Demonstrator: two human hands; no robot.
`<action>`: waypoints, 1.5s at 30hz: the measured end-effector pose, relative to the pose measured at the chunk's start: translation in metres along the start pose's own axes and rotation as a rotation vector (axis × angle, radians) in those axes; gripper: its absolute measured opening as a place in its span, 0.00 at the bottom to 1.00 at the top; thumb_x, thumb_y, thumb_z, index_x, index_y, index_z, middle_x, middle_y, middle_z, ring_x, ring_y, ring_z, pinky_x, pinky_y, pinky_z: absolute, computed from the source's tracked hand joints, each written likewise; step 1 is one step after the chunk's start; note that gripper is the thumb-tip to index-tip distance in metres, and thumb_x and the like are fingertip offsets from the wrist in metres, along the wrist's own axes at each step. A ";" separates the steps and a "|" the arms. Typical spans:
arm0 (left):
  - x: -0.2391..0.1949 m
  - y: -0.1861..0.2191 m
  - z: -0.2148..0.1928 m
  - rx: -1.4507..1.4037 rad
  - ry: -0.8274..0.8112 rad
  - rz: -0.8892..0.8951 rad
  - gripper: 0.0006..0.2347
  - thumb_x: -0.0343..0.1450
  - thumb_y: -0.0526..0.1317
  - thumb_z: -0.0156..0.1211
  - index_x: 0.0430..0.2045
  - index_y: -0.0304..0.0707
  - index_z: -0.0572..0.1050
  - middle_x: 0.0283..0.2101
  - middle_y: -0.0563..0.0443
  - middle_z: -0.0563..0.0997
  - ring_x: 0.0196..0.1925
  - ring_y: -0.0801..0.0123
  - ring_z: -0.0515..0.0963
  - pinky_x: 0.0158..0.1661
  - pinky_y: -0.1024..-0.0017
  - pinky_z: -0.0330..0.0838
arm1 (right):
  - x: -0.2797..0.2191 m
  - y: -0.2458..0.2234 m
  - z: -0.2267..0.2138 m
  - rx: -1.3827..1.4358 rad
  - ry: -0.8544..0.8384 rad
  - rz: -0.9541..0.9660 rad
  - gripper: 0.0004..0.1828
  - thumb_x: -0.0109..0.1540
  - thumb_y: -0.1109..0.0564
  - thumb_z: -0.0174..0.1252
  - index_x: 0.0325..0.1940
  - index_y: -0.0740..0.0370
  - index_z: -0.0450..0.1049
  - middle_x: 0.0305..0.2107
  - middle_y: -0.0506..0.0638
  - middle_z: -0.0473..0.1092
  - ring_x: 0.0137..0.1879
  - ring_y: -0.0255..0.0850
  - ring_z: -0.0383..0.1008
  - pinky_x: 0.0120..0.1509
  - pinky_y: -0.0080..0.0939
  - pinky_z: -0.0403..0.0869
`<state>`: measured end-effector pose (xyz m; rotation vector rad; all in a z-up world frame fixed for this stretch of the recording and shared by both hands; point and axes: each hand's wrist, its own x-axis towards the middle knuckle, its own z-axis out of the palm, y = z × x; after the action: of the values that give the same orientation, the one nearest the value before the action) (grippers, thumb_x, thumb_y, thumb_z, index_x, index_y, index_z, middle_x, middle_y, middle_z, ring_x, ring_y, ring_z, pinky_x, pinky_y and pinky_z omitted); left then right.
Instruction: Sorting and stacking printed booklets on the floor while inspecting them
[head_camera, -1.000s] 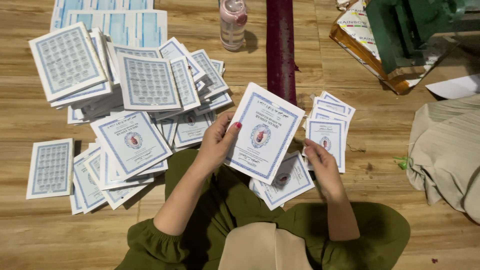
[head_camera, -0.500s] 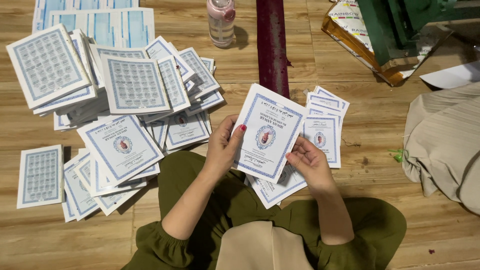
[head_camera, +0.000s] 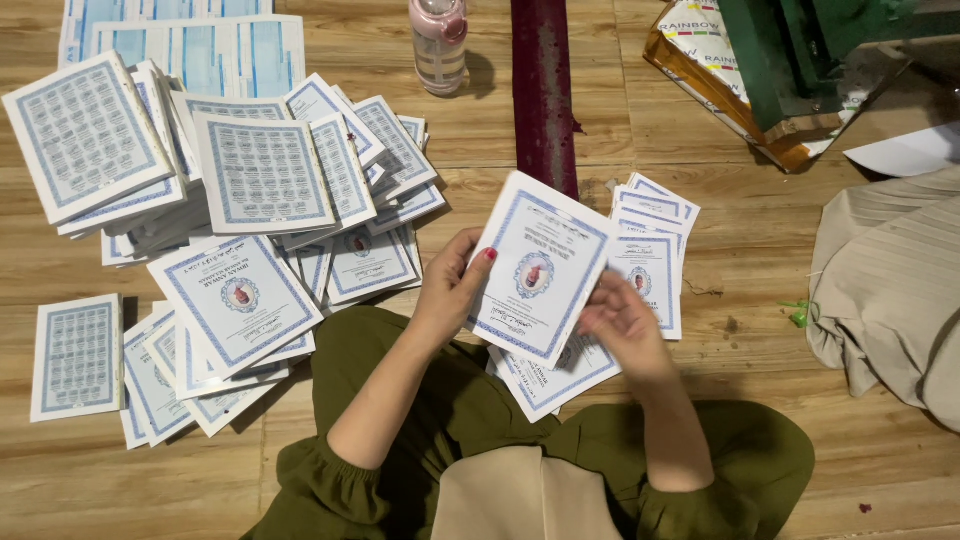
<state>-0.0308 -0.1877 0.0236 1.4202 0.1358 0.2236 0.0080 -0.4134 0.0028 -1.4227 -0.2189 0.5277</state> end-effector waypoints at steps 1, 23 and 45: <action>0.003 -0.003 0.006 0.000 -0.002 0.001 0.10 0.70 0.38 0.47 0.40 0.35 0.71 0.27 0.47 0.77 0.31 0.71 0.71 0.37 0.73 0.69 | 0.003 0.002 -0.005 0.000 0.002 -0.002 0.25 0.56 0.67 0.48 0.57 0.65 0.55 0.35 0.58 0.65 0.39 0.45 0.68 0.42 0.40 0.71; -0.026 -0.175 0.009 0.708 -0.137 -0.776 0.17 0.59 0.55 0.58 0.29 0.44 0.74 0.32 0.48 0.78 0.44 0.54 0.76 0.41 0.65 0.70 | -0.025 0.110 -0.046 -0.777 0.302 0.407 0.18 0.52 0.45 0.58 0.26 0.61 0.64 0.21 0.52 0.68 0.32 0.45 0.72 0.32 0.40 0.71; 0.006 -0.144 0.033 -0.603 0.212 -0.558 0.18 0.69 0.53 0.49 0.42 0.37 0.70 0.38 0.44 0.75 0.40 0.62 0.77 0.38 0.68 0.74 | 0.013 0.077 0.013 -0.229 0.670 -0.237 0.17 0.56 0.62 0.59 0.48 0.67 0.68 0.39 0.54 0.62 0.49 0.46 0.69 0.48 0.36 0.70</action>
<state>-0.0073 -0.2376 -0.1137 0.7164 0.5797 -0.0513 -0.0038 -0.3914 -0.0724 -1.6902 0.0963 -0.1874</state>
